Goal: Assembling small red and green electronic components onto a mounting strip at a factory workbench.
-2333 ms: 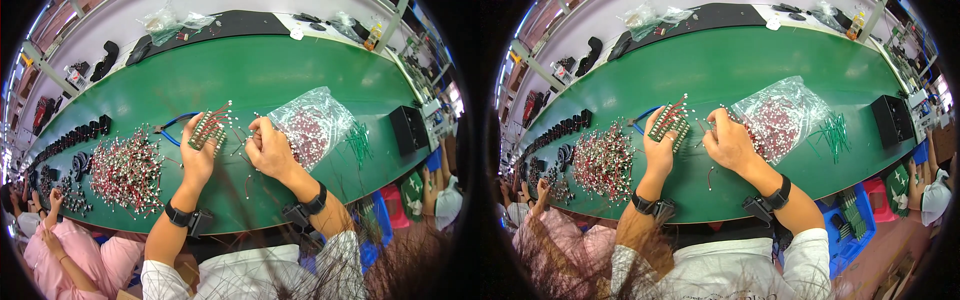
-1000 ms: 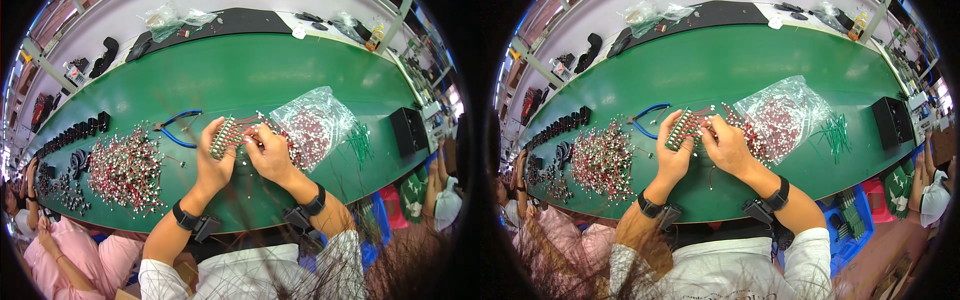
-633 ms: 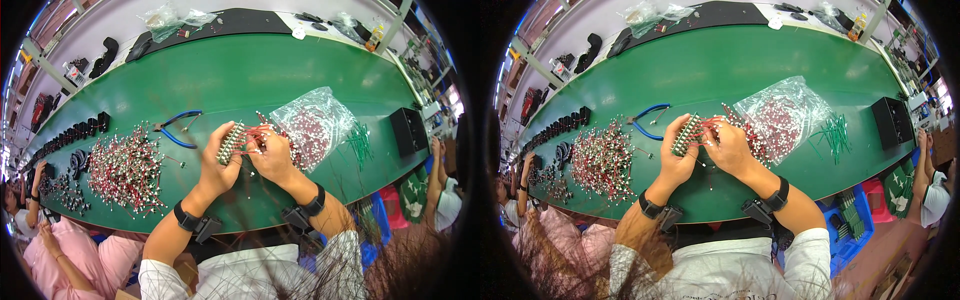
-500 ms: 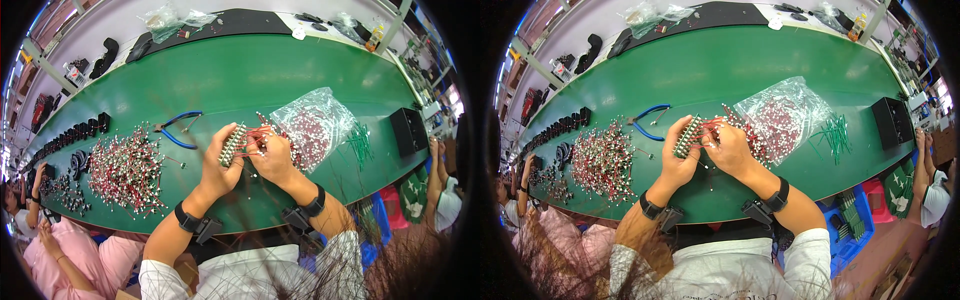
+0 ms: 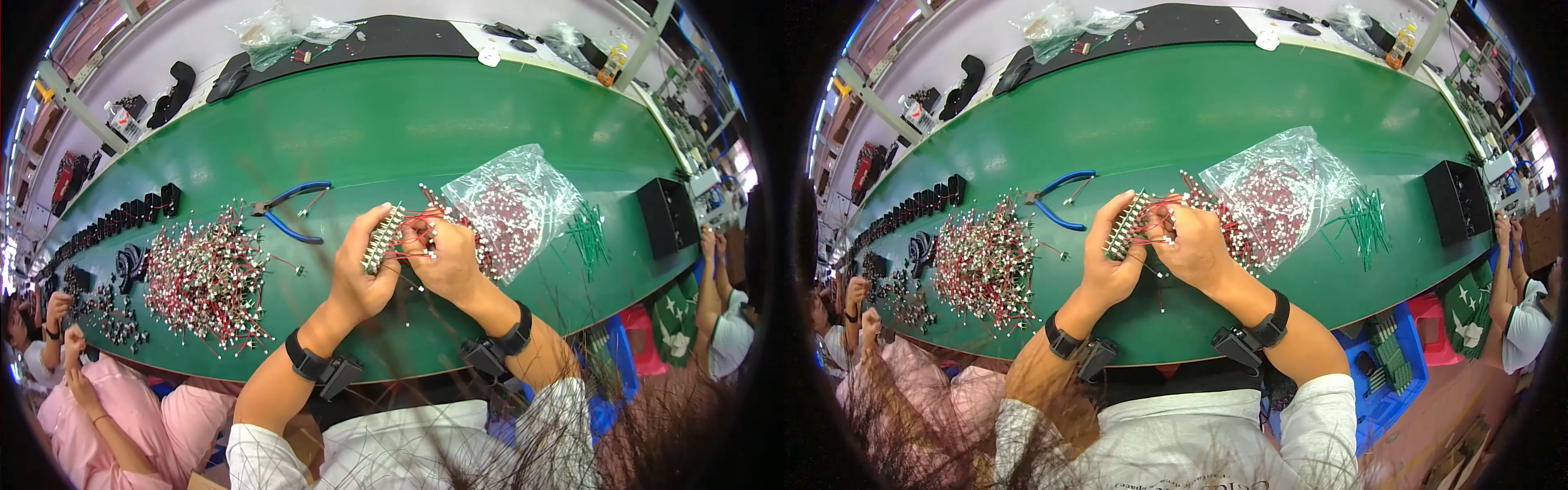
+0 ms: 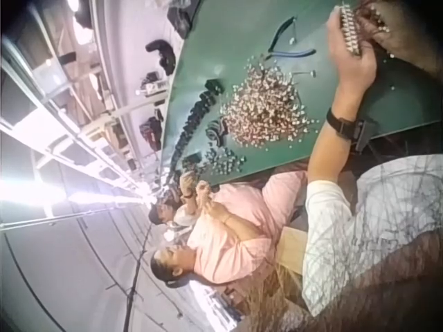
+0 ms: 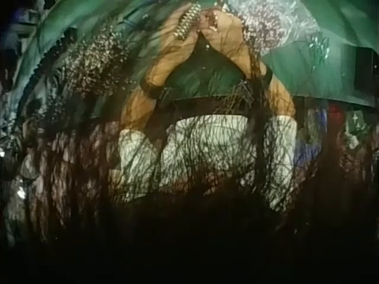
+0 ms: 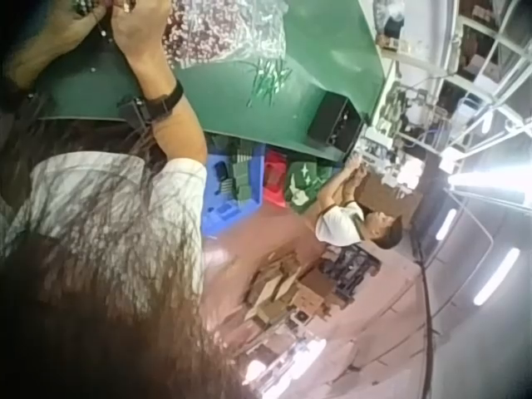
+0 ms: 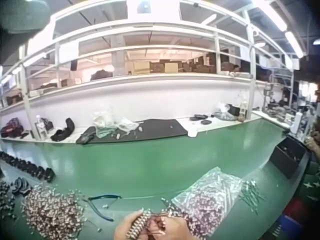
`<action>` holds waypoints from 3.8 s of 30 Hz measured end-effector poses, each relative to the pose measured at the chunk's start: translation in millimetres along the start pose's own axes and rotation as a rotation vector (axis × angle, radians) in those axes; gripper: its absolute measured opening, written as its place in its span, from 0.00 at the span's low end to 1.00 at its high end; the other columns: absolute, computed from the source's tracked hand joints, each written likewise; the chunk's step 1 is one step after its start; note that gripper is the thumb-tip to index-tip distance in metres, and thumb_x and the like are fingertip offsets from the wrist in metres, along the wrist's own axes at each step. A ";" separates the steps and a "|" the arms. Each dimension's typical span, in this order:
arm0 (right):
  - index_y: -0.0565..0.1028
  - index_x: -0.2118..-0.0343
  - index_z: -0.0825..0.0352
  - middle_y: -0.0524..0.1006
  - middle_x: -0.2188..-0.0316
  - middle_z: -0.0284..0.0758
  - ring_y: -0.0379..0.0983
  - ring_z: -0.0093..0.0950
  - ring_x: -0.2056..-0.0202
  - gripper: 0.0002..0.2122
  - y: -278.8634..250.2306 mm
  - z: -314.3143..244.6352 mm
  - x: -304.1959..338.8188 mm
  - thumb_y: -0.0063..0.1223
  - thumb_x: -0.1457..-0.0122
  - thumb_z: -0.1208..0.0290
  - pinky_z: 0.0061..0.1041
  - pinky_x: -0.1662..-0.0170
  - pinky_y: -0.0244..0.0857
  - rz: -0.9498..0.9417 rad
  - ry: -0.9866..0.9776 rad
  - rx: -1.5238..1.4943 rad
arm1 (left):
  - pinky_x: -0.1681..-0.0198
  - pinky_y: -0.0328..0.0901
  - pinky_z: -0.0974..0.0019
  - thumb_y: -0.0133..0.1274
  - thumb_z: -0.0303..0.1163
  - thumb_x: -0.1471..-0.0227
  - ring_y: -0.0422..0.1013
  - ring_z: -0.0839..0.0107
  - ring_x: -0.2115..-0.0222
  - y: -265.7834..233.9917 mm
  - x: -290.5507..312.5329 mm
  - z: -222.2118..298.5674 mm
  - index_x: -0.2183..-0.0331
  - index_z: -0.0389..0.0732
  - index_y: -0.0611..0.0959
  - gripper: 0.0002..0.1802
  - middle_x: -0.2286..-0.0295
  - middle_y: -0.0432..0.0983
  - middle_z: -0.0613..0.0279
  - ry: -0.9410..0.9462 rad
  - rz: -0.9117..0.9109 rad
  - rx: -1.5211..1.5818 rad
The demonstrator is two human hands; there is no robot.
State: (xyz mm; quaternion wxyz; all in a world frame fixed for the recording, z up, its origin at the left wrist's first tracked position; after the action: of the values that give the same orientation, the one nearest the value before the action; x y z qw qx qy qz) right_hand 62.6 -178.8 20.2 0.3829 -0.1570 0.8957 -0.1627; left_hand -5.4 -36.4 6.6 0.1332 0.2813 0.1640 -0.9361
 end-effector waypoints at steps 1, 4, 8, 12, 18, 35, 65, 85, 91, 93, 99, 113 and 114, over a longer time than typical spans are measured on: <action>0.78 0.69 0.70 0.78 0.79 0.41 0.77 0.36 0.79 0.03 -0.2 -0.7 -0.5 0.59 0.45 0.77 0.31 0.75 0.70 -0.001 -0.001 0.000 | 0.52 0.68 0.61 0.51 0.16 0.54 0.75 0.56 0.57 -0.8 -0.1 -0.2 0.45 0.32 0.70 0.31 0.56 0.74 0.45 0.004 -0.015 -0.019; 0.78 0.69 0.71 0.77 0.81 0.40 0.76 0.33 0.82 0.03 -1.3 -0.4 -2.4 0.59 0.45 0.78 0.29 0.77 0.68 -0.017 0.006 -0.001 | 0.52 0.66 0.69 0.50 0.14 0.51 0.71 0.71 0.57 -3.3 -0.7 -3.7 0.42 0.34 0.68 0.32 0.57 0.74 0.58 0.030 -0.047 -0.045; 0.78 0.70 0.71 0.75 0.83 0.39 0.73 0.31 0.84 0.02 -2.8 -0.2 -4.4 0.58 0.44 0.79 0.28 0.79 0.66 -0.041 -0.059 0.010 | 0.52 0.65 0.69 0.50 0.15 0.51 0.71 0.72 0.57 -1.7 1.5 -6.0 0.42 0.34 0.68 0.32 0.56 0.73 0.58 0.009 -0.040 0.006; 0.77 0.70 0.71 0.75 0.83 0.39 0.72 0.33 0.84 0.01 -1.8 0.1 -3.8 0.57 0.44 0.79 0.29 0.79 0.66 -0.018 -0.060 0.024 | 0.51 0.65 0.69 0.50 0.15 0.51 0.71 0.72 0.57 -2.2 1.6 -6.4 0.42 0.34 0.68 0.32 0.55 0.73 0.57 0.007 -0.046 -0.016; 0.75 0.70 0.70 0.75 0.80 0.44 0.74 0.45 0.79 0.04 0.3 0.3 -2.1 0.57 0.45 0.76 0.39 0.76 0.67 -0.020 -0.037 0.034 | 0.51 0.65 0.68 0.51 0.15 0.51 0.71 0.71 0.56 -2.0 0.2 -5.5 0.43 0.34 0.69 0.32 0.55 0.73 0.57 0.018 -0.040 -0.049; 0.74 0.72 0.70 0.75 0.82 0.43 0.74 0.44 0.80 0.04 -1.7 2.0 -1.9 0.59 0.46 0.79 0.37 0.78 0.67 -0.024 -0.015 0.094 | 0.55 0.66 0.69 0.50 0.13 0.55 0.71 0.70 0.60 -2.3 -0.5 -2.7 0.44 0.34 0.71 0.32 0.57 0.73 0.56 0.045 -0.044 -0.089; 0.75 0.63 0.72 0.74 0.70 0.45 0.72 0.41 0.70 0.11 3.3 3.6 0.2 0.48 0.51 0.83 0.35 0.65 0.66 -0.281 0.133 0.069 | 0.46 0.63 0.68 0.48 0.15 0.50 0.67 0.72 0.50 -10.1 -1.6 -25.1 0.42 0.36 0.67 0.32 0.50 0.70 0.57 -0.219 0.265 0.141; 0.79 0.72 0.66 0.74 0.71 0.36 0.70 0.37 0.64 0.06 -16.3 8.2 -8.3 0.65 0.54 0.74 0.37 0.58 0.61 -0.475 -0.124 0.506 | 0.54 0.66 0.71 0.48 0.14 0.51 0.68 0.75 0.56 -14.3 -3.6 -21.8 0.42 0.37 0.67 0.32 0.53 0.71 0.58 -0.189 0.242 0.092; 0.73 0.74 0.65 0.70 0.73 0.37 0.68 0.38 0.66 0.06 -11.7 19.5 -5.3 0.61 0.53 0.77 0.38 0.62 0.60 -0.446 -0.182 0.512 | 0.56 0.66 0.72 0.48 0.15 0.50 0.68 0.76 0.58 -12.8 -5.6 -20.7 0.42 0.38 0.67 0.32 0.54 0.71 0.58 -0.195 0.238 0.086; 0.71 0.73 0.66 0.69 0.73 0.38 0.67 0.40 0.67 0.07 -9.2 21.8 -5.2 0.59 0.51 0.79 0.38 0.63 0.60 -0.430 -0.214 0.475 | 0.44 0.64 0.62 0.48 0.16 0.56 0.71 0.57 0.49 -13.0 -6.4 -18.8 0.44 0.33 0.69 0.33 0.52 0.73 0.46 -0.224 0.268 0.151; 0.70 0.68 0.69 0.69 0.70 0.41 0.66 0.43 0.64 0.06 -10.3 18.0 -15.1 0.54 0.48 0.83 0.40 0.60 0.62 -0.270 -0.119 0.304 | 0.55 0.67 0.71 0.48 0.15 0.50 0.69 0.76 0.59 -14.8 -5.5 -20.9 0.42 0.37 0.67 0.32 0.53 0.70 0.57 -0.141 0.259 0.032; 0.66 0.58 0.66 0.70 0.71 0.30 0.66 0.18 0.73 0.05 -0.4 38.5 -9.1 0.44 0.31 0.71 0.18 0.68 0.63 0.050 0.321 -0.582 | 0.55 0.67 0.69 0.48 0.14 0.49 0.68 0.74 0.56 -14.6 -3.3 -21.7 0.37 0.40 0.59 0.38 0.51 0.68 0.55 -0.240 0.246 0.087; 0.66 0.59 0.66 0.70 0.71 0.29 0.63 0.16 0.75 0.04 -1.5 41.2 -8.5 0.45 0.31 0.72 0.16 0.71 0.60 0.046 0.376 -0.655 | 0.55 0.67 0.69 0.48 0.14 0.49 0.68 0.74 0.56 -13.2 -3.8 -21.0 0.37 0.40 0.59 0.38 0.51 0.68 0.55 -0.239 0.243 0.093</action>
State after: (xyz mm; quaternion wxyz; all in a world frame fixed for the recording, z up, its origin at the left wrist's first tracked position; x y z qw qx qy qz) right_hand 98.7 -183.7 -0.8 0.1450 -0.2185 0.9581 0.1149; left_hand 3.3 -15.7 -4.7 0.2508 0.1918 0.0685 -0.9464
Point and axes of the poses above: each hand's wrist, its own x-axis away from the middle knuckle, its own y-axis out of the palm, z = x × y, the point moved 2 cm from there along -x, towards the middle knuckle
